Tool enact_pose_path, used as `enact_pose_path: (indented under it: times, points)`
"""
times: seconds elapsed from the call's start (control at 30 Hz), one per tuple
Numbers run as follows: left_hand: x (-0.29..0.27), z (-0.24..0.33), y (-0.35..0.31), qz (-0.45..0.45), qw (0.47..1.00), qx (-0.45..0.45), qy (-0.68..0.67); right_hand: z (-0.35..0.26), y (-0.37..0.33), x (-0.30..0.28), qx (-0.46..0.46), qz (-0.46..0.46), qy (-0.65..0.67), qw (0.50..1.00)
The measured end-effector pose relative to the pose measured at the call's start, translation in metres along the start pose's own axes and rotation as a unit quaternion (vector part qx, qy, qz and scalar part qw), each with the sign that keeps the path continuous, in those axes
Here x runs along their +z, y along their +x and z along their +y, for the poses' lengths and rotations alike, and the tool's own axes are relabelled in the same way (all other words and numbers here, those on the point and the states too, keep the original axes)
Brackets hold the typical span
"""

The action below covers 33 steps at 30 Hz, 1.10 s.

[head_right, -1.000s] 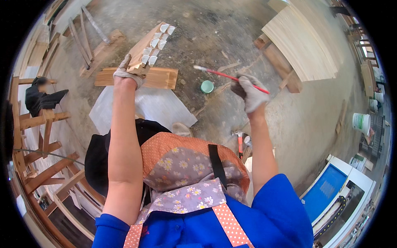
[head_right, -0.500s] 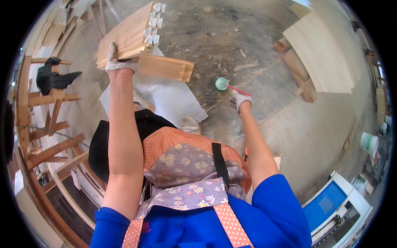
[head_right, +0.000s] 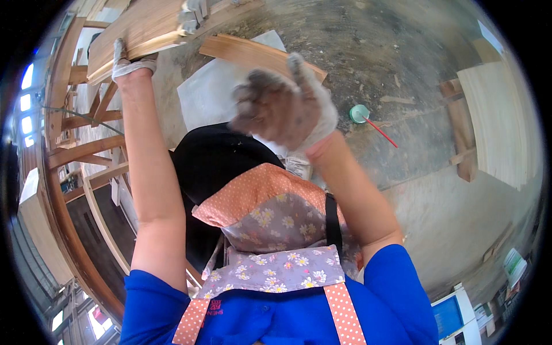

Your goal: The person applies adhesive to the joints of wooden boards using a brush and hammer-fits the boards together to assemble a wooden structure.

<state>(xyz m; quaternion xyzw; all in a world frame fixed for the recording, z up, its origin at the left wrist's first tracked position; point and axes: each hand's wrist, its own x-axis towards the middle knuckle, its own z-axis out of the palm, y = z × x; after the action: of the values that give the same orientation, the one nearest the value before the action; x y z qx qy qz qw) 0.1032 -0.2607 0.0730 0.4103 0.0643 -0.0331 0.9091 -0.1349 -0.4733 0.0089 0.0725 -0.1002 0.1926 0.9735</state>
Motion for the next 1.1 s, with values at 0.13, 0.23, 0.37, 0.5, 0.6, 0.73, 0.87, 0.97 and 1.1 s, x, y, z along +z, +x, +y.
enact_pose_path:
  times: [0.13,0.23,0.37,0.5,0.6,0.73,0.87,0.97,1.1]
  points:
    - [-0.045,0.02,0.016,0.049,0.999,0.017,-0.01,0.055,0.024,-0.018,0.095,0.058,0.123,0.986]
    - [-0.066,0.027,0.007,0.069,0.997,0.032,-0.005,0.035,0.049,-0.076,-0.119,0.139,0.045,0.982]
    - [-0.11,0.04,-0.003,0.125,0.992,0.008,0.007,0.005,0.051,-0.058,-0.179,0.234,0.086,0.952]
    - [-0.129,0.026,-0.009,0.185,0.982,0.003,0.035,0.004,0.049,-0.062,-0.104,0.182,0.031,0.977]
    - [-0.139,0.016,-0.013,0.192,0.979,-0.025,0.059,-0.012,0.035,-0.086,-0.069,0.268,-0.046,0.96]
    - [-0.192,0.02,-0.005,0.141,0.973,-0.073,0.17,-0.041,0.027,-0.137,0.013,0.393,-0.491,0.777]
    - [-0.204,0.013,0.006,0.058,0.894,-0.095,0.435,-0.07,0.047,-0.172,0.145,0.404,-0.868,0.249]
    - [-0.202,0.004,0.017,-0.062,0.791,-0.142,0.592,-0.076,0.066,-0.209,0.215,0.398,-0.888,0.08]
    - [-0.221,-0.016,0.025,-0.19,0.732,-0.196,0.624,-0.07,0.096,-0.244,0.325,0.409,-0.853,0.011]
